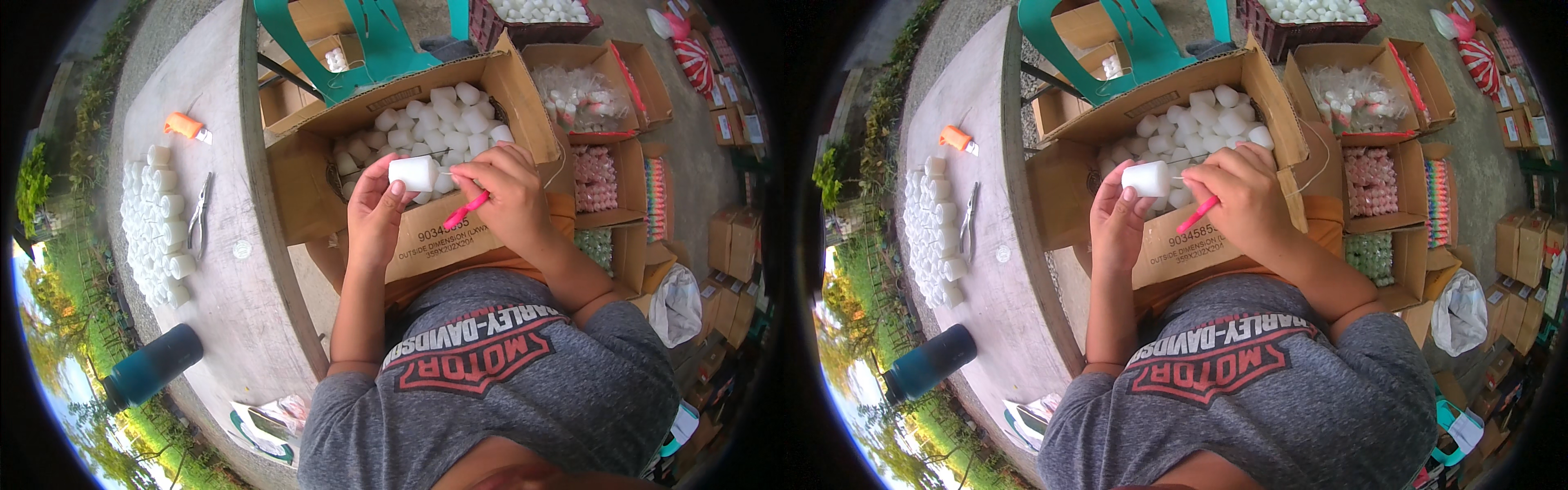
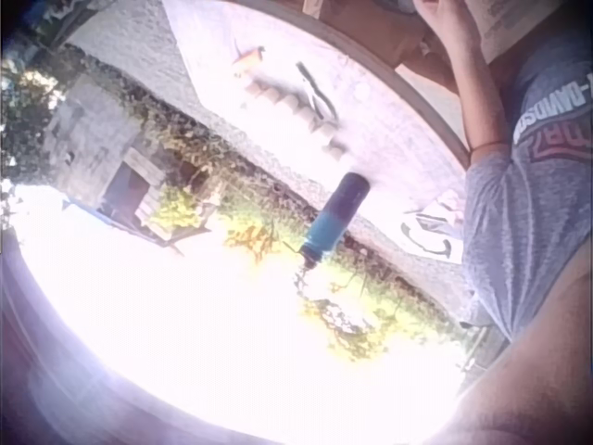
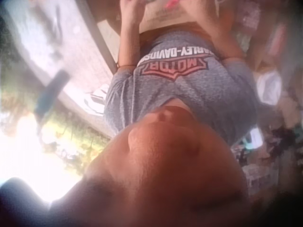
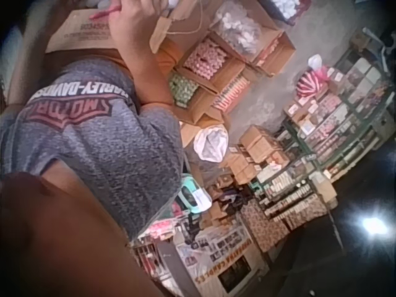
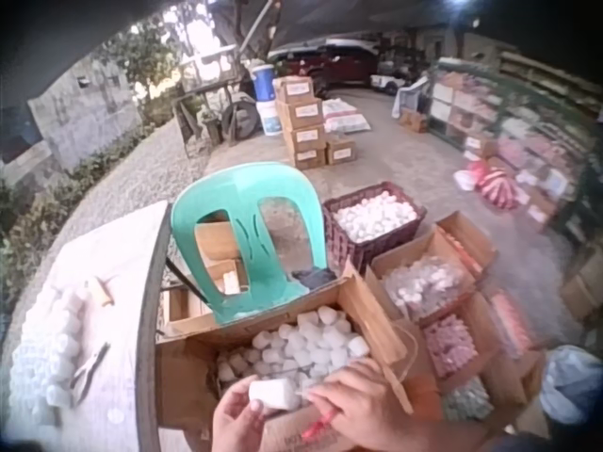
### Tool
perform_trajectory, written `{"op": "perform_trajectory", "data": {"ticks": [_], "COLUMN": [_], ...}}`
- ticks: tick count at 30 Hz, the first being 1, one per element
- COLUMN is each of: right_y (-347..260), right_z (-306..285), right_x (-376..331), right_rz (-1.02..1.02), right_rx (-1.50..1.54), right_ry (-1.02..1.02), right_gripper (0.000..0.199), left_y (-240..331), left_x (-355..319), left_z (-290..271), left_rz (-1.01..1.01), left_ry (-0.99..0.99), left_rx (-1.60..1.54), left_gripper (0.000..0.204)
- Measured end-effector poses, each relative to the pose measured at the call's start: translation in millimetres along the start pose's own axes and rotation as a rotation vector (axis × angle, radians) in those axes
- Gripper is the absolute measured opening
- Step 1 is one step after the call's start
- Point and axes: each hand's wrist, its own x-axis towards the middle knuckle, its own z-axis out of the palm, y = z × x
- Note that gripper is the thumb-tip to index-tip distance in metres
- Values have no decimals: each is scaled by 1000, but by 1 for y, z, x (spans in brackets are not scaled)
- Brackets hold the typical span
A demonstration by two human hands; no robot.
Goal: The person inserts a wick into small white cylindrical candles using a pink-handled tool, then trims the wick with scissors. The person repeats this process for multiple candles taken from a cardboard box.
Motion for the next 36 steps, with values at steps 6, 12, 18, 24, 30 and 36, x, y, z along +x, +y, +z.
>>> {"op": "perform_trajectory", "data": {"ticks": [6, 12, 18, 24, 30, 36], "right_y": [-1, 0, -4, -7, -10, -3], "right_z": [12, 9, 12, 12, 4, 6], "right_x": [-7, -8, -9, 3, 7, 4], "right_rz": [36, 100, 52, 54, -8, -6], "right_rx": [110, 189, 131, 389, 303, 205], "right_ry": [-68, -163, -148, -237, -42, 0], "right_gripper": [16, 20, 17, 15, 20, 25], "left_y": [-10, -8, -9, 8, 7, 4], "left_x": [-2, -1, -2, -7, -8, -11], "left_z": [7, 4, 15, 5, -8, 5], "left_rz": [22, 76, 98, 85, 48, -131], "left_ry": [47, 77, 32, -244, -386, -62], "left_rx": [-85, -198, -187, 429, 512, -282], "left_gripper": [50, 58, 60, 56, 17, 11]}}
